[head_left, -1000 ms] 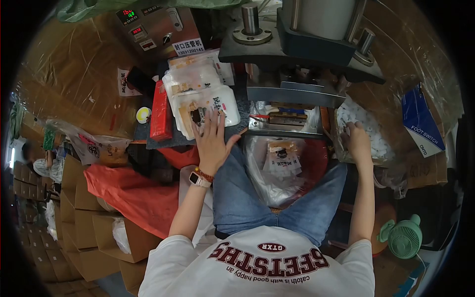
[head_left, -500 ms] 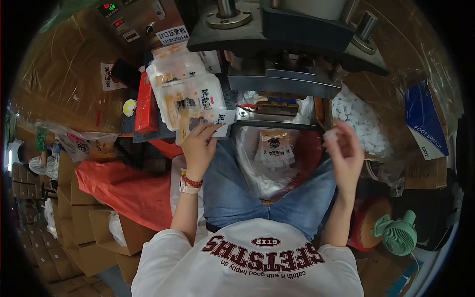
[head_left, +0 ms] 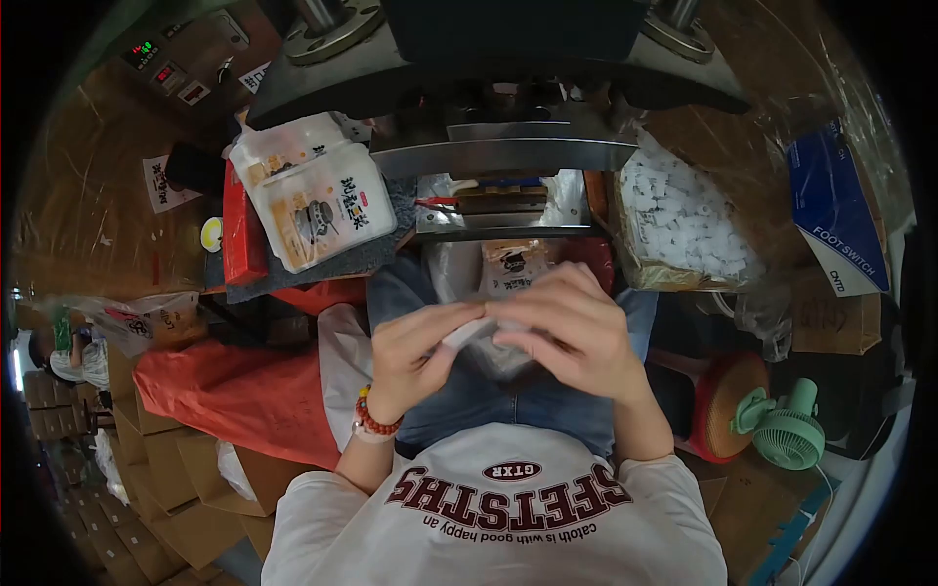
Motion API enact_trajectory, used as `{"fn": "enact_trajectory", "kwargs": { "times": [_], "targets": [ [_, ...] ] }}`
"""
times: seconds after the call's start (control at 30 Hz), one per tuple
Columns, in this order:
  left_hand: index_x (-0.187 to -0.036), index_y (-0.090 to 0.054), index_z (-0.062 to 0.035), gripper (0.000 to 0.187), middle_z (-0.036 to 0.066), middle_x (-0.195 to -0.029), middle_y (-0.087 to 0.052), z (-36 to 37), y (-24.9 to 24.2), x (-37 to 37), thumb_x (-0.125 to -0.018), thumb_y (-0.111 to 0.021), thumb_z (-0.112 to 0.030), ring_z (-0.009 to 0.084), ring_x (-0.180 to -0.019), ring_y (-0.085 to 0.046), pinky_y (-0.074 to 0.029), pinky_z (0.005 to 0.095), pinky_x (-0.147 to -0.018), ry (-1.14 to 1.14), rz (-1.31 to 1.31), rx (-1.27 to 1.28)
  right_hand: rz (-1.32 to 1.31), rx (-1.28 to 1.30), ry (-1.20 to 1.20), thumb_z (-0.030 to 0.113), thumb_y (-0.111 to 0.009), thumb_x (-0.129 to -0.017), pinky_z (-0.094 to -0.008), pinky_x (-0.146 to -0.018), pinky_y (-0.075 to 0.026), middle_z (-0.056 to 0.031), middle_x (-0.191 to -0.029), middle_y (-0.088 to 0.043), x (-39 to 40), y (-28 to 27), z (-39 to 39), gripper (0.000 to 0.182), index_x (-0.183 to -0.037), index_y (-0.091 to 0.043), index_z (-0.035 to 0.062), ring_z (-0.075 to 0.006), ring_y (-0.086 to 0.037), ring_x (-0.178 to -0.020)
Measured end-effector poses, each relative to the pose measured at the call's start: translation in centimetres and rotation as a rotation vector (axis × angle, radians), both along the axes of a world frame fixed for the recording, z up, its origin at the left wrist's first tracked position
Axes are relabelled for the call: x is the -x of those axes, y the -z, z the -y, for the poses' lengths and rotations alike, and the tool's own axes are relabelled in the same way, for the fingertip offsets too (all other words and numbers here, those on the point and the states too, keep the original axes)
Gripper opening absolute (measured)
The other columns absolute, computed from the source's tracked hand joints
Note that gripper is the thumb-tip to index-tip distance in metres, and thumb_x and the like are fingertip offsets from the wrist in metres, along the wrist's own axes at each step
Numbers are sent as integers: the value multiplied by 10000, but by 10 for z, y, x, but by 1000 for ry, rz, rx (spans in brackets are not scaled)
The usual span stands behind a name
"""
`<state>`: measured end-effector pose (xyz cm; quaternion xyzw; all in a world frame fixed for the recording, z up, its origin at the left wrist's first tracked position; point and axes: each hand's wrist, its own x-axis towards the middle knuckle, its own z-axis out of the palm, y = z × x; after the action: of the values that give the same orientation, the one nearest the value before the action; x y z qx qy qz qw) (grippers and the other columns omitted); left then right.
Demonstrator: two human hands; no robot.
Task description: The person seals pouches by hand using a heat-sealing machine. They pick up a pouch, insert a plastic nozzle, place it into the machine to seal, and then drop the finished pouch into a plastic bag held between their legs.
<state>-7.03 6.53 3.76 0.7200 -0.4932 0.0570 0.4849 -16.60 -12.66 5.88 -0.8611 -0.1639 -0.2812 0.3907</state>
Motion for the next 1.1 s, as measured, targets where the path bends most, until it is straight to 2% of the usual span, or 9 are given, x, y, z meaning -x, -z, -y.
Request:
{"fn": "enact_trajectory", "kwargs": {
  "times": [0.13, 0.2, 0.4, 0.6, 0.67, 0.8, 0.93, 1.03, 1.1],
  "targets": [
    [-946, -715, 9, 147, 84, -777, -705, 32, 48, -10, -876, -679, -115, 50, -676, -628, -504, 214, -608, -96, -826, -252, -54, -46, 389, 151, -725, -791, -398, -898, -428, -124, -1076, -628, -2, 0, 13, 462, -1208, -580, 16, -279, -577, -972],
    [-933, -704, 36, 179, 76, -810, -703, 51, 52, -18, -882, -688, -135, 64, -680, -630, -505, 221, -595, -10, -1194, 116, -28, -87, 625, 138, -716, -808, -390, -917, -427, -133, -1117, -623, 4, -8, 29, 446, -1209, -567, 9, -287, -574, -1014],
    [-946, -670, 67, 238, 80, -841, -695, 75, 45, -57, -867, -705, -155, 93, -682, -643, -518, 230, -615, 49, -1402, 271, -167, 460, 969, 107, -650, -844, -406, -796, -493, -139, -1112, -602, -6, 34, 102, 279, -1106, -624, 17, -344, -604, -898],
    [-1109, -632, 40, 407, 123, -1043, -680, 50, 35, -71, -855, -718, -266, 170, -911, -649, -498, 312, -820, -20, -1082, -127, -374, 336, 831, 30, -606, -843, -411, -787, -475, -180, -1029, -592, -13, 48, 114, 263, -1103, -596, -3, -363, -585, -932],
    [-1315, -507, -33, 668, 120, -1302, -555, 27, 28, -78, -817, -715, -427, 268, -1186, -524, -384, 482, -976, -719, 306, -262, -319, 353, 740, 10, -598, -831, -419, -776, -477, -178, -1031, -597, -13, 42, 115, 246, -1076, -600, -11, -369, -588, -907],
    [-1339, -488, -91, 643, 94, -1402, -488, -31, 58, -82, -794, -718, -343, 280, -1324, -421, -329, 523, -1039, -670, 550, -696, -224, 383, 698, 22, -591, -855, -382, -769, -479, -178, -995, -592, -16, 46, 122, 222, -1074, -602, -14, -351, -585, -863],
    [-1090, -687, -112, 402, 73, -1076, -698, -57, 50, -59, -727, -599, 36, 271, -1002, -665, -513, 347, -858, -535, 147, -397, -197, 0, 769, 82, -564, -931, -304, -755, -462, -112, -953, -615, 3, 10, 92, 171, -1073, -593, -9, -200, -578, -808],
    [-1007, -699, -70, 353, 92, -1020, -707, -52, 37, -39, -704, -574, 58, 273, -974, -675, -521, 353, -840, -427, -402, -80, -107, -386, 467, 66, -597, -922, -250, -791, -469, -98, -1051, -645, 18, -10, 47, 132, -1016, -590, -26, -116, -592, -871],
    [-989, -701, -59, 349, 93, -1011, -709, -41, 33, -29, -696, -561, 68, 267, -976, -673, -520, 351, -842, -399, -214, -33, -108, -526, 235, -3, -682, -838, -244, -723, -489, -106, -1021, -669, 22, -7, 14, 162, -974, -599, -25, -109, -611, -846]
  ]
}}
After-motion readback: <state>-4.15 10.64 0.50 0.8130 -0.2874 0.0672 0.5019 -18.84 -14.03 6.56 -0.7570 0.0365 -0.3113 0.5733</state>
